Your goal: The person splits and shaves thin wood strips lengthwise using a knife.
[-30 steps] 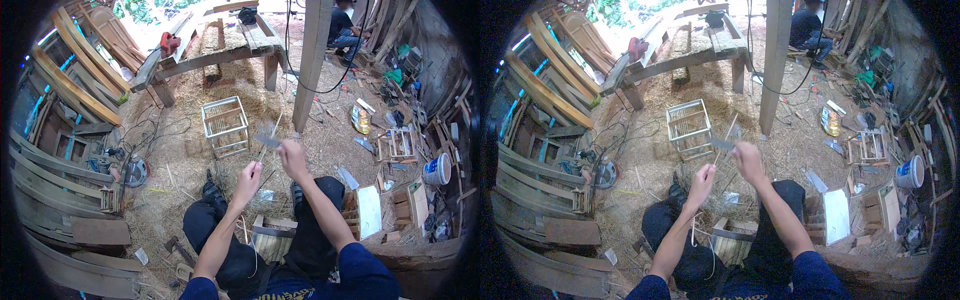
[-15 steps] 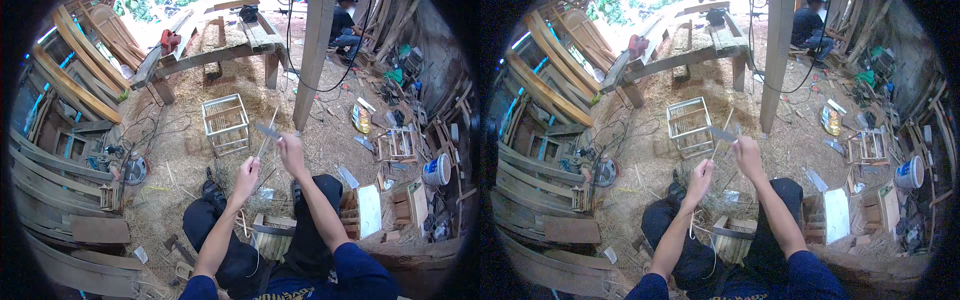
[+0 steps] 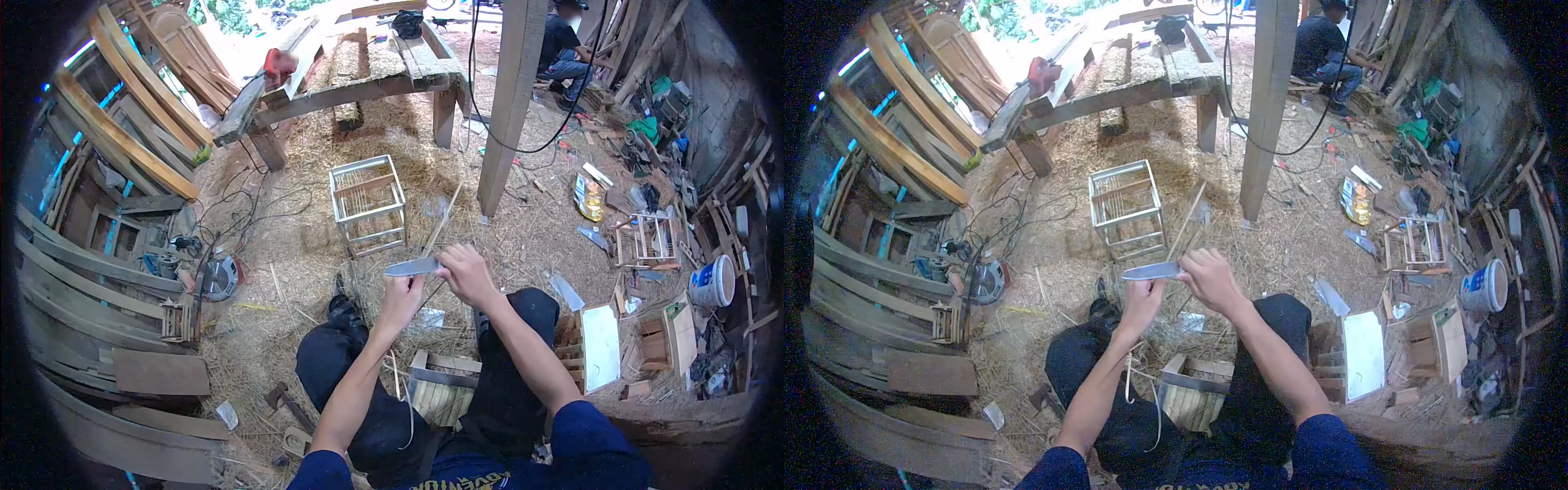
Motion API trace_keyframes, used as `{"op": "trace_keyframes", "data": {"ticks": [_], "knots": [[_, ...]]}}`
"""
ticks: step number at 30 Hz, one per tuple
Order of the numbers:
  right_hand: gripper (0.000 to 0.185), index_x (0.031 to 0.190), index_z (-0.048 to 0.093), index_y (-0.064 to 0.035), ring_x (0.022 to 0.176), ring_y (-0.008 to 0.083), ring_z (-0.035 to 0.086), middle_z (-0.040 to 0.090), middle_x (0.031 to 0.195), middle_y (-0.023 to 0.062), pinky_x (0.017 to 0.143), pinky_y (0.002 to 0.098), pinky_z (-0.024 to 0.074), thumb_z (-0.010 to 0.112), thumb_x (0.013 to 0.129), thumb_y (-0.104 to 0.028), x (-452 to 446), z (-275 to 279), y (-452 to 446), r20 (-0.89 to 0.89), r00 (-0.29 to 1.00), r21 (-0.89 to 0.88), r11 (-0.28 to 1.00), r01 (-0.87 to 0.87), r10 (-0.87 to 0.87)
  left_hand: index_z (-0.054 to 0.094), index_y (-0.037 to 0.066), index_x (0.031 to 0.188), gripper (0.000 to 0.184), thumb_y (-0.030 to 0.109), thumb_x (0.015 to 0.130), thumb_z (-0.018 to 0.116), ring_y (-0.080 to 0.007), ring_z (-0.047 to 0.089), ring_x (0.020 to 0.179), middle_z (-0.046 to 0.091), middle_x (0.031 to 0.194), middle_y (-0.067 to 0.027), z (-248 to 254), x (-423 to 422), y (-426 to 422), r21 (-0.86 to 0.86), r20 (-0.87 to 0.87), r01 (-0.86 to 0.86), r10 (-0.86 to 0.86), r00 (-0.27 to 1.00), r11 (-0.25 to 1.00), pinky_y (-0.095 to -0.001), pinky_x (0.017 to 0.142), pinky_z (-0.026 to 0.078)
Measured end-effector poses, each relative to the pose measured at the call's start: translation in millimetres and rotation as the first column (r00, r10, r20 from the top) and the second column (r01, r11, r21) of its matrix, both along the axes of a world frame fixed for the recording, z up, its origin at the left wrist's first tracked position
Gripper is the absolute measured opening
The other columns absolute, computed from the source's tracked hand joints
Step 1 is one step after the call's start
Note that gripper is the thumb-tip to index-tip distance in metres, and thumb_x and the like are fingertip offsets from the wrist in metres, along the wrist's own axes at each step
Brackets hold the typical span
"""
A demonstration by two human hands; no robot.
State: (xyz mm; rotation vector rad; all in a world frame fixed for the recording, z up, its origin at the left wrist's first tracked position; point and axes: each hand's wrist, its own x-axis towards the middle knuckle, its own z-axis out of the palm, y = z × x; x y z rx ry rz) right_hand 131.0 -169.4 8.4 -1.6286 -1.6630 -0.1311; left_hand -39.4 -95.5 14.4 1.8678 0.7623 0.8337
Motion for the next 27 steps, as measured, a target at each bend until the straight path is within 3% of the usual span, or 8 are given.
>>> {"op": "trace_keyframes", "data": {"ticks": [2,5,6,9,12,18,24,27], "knots": [[0.021,0.101,0.062,-0.0049,0.083,0.0362,0.057,0.059,0.086,0.0162,0.075,0.0459,0.0433,0.057,0.097,-0.024,5,0,-1,0.049,0.999,-0.047,0.999,-0.012,0.014,0.049,-0.004,0.083,0.038,0.028,0.104,0.05,-0.0135,0.036,0.056,0.038,0.06,-0.016,-3,4,0,0.009,-0.04,-0.029,0.029,0.999,1.0,-0.0385,0.051,0.035],[0.021,0.1,0.062,-0.0047,0.083,0.0352,0.057,0.058,0.086,0.0156,0.075,0.0445,0.0432,0.057,0.096,-0.025,14,-5,9,-0.201,0.959,0.111,0.968,0.226,-0.201,0.052,-0.003,0.087,0.035,0.027,0.105,0.05,-0.0131,0.037,0.054,0.039,0.059,-0.0165,-4,9,3,-0.019,0.064,0.044,-0.043,0.997,0.999,-0.0381,0.051,0.034],[0.021,0.101,0.062,-0.0046,0.084,0.0344,0.057,0.059,0.087,0.0152,0.076,0.0438,0.0433,0.058,0.095,-0.024,17,-3,7,-0.186,0.958,0.079,0.968,0.237,-0.219,0.052,-0.002,0.088,0.033,0.026,0.105,0.049,-0.012,0.036,0.054,0.038,0.06,-0.016,2,7,0,-0.017,0.009,0.048,-0.048,0.999,0.999,-0.0375,0.05,0.033],[0.02,0.101,0.062,-0.0043,0.085,0.0343,0.057,0.059,0.088,0.015,0.077,0.0442,0.0433,0.058,0.093,-0.023,12,-2,-4,0.005,0.997,0.012,0.997,0.081,-0.081,0.056,-0.002,0.093,0.032,0.026,0.105,0.049,-0.011,0.037,0.054,0.038,0.059,-0.0134,-5,3,-3,-0.008,-0.054,0.061,-0.061,0.997,0.998,-0.0359,0.05,0.034],[0.021,0.1,0.061,-0.004,0.085,0.034,0.056,0.057,0.087,0.0143,0.076,0.044,0.043,0.059,0.093,-0.024,2,-3,-3,-0.018,1.0,-0.019,1.0,-0.006,0.006,0.061,-0.002,0.097,0.034,0.029,0.105,0.05,-0.0098,0.039,0.059,0.042,0.062,-0.0033,-15,8,-4,-0.098,-0.022,0.043,-0.045,0.999,0.994,-0.0337,0.053,0.035],[0.026,0.1,0.061,-0.0038,0.085,0.0334,0.055,0.056,0.086,0.0138,0.076,0.043,0.0425,0.058,0.094,-0.029,6,-3,1,0.001,1.0,-0.006,1.0,-0.023,0.023,0.064,-0.003,0.102,0.035,0.03,0.105,0.052,-0.0079,0.04,0.06,0.045,0.063,-0.0011,-12,11,-5,-0.121,-0.001,0.04,-0.041,0.999,0.992,-0.0322,0.052,0.035],[0.028,0.1,0.061,-0.0044,0.085,0.0325,0.055,0.056,0.086,0.0133,0.077,0.0424,0.0422,0.056,0.095,-0.032,8,-3,5,0.036,0.999,0.011,1.0,-0.022,0.022,0.064,-0.003,0.103,0.036,0.03,0.106,0.051,-0.0085,0.039,0.06,0.043,0.063,-0.0017,-9,12,-5,-0.125,0.012,0.056,-0.055,0.998,0.991,-0.032,0.052,0.034],[0.028,0.1,0.062,-0.0052,0.085,0.0316,0.055,0.056,0.085,0.0124,0.078,0.0418,0.042,0.057,0.095,-0.032,9,-3,4,0.067,0.998,-0.01,1.0,0.009,-0.009,0.061,-0.003,0.102,0.036,0.03,0.106,0.05,-0.0112,0.04,0.058,0.048,0.064,-0.0089,2,10,-6,-0.142,-0.023,0.058,-0.062,0.998,0.988,-0.0356,0.052,0.035]]}}
